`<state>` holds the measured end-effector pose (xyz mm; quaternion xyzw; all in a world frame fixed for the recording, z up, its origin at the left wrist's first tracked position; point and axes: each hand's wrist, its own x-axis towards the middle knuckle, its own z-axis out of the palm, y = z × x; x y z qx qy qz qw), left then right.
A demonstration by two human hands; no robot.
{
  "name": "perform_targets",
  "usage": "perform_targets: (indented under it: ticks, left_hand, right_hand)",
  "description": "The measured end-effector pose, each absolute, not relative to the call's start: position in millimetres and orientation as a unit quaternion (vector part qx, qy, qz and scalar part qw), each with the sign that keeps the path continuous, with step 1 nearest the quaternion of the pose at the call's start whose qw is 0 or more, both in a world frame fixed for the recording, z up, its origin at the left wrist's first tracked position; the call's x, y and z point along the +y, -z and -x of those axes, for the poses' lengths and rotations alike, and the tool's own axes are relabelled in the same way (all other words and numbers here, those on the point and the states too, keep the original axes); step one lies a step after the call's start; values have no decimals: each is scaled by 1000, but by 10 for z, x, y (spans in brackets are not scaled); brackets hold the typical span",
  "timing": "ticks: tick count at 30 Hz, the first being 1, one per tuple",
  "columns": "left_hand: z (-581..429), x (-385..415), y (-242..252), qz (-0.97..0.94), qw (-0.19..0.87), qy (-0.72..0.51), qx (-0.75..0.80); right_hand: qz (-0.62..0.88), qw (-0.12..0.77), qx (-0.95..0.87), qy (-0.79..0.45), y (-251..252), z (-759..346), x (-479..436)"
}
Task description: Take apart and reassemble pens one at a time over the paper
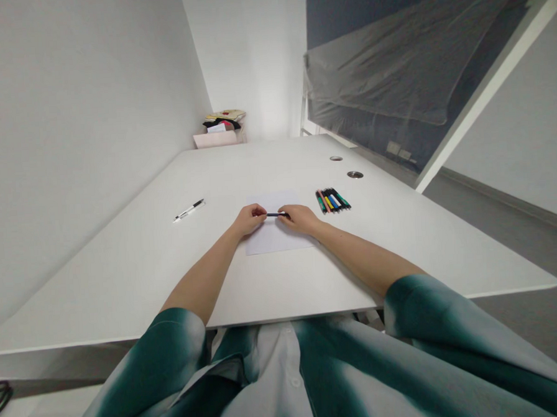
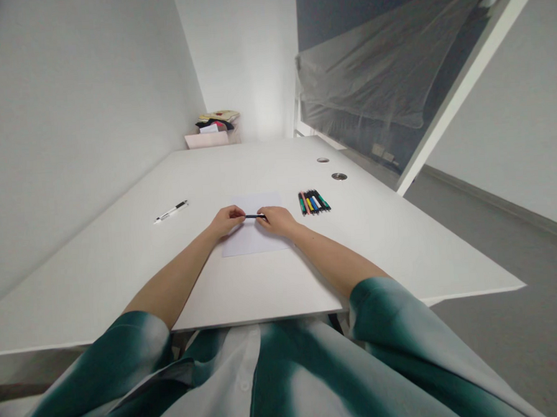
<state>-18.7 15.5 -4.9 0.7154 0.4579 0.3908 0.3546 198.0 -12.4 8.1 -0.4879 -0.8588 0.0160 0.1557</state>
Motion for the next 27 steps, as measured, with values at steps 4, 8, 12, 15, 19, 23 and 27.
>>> perform_targets:
  ticks: [4, 8, 12, 15, 19, 23, 27]
  left_hand:
    - [180, 146, 39, -713, 352, -391, 463]
    - [186, 148, 40, -708, 360, -395, 461]
    - [190, 150, 45, -709, 360, -397, 459]
    - [189, 149, 48, -712, 356, -395, 459]
    - [189, 151, 55, -714, 353, -396, 457]
    - [193, 159, 57, -708, 345, -400, 469]
    - [203, 161, 56, -713, 324, -358, 508]
  right_hand:
    - [508, 158, -847, -9, -42, -1998, -99]
    - [486, 157, -859, 0, -48, -2003, -90]
    - [478, 142, -867, 7, -89, -1984, -117]
    - [490, 138, -861, -5, -102, -1974, -138]
    - [513, 150, -845, -15, -81, -1980, -133]
    - [511, 155, -845, -7, -62, -1987, -108]
    - [509, 162, -845, -2, -65, -1986, -98]
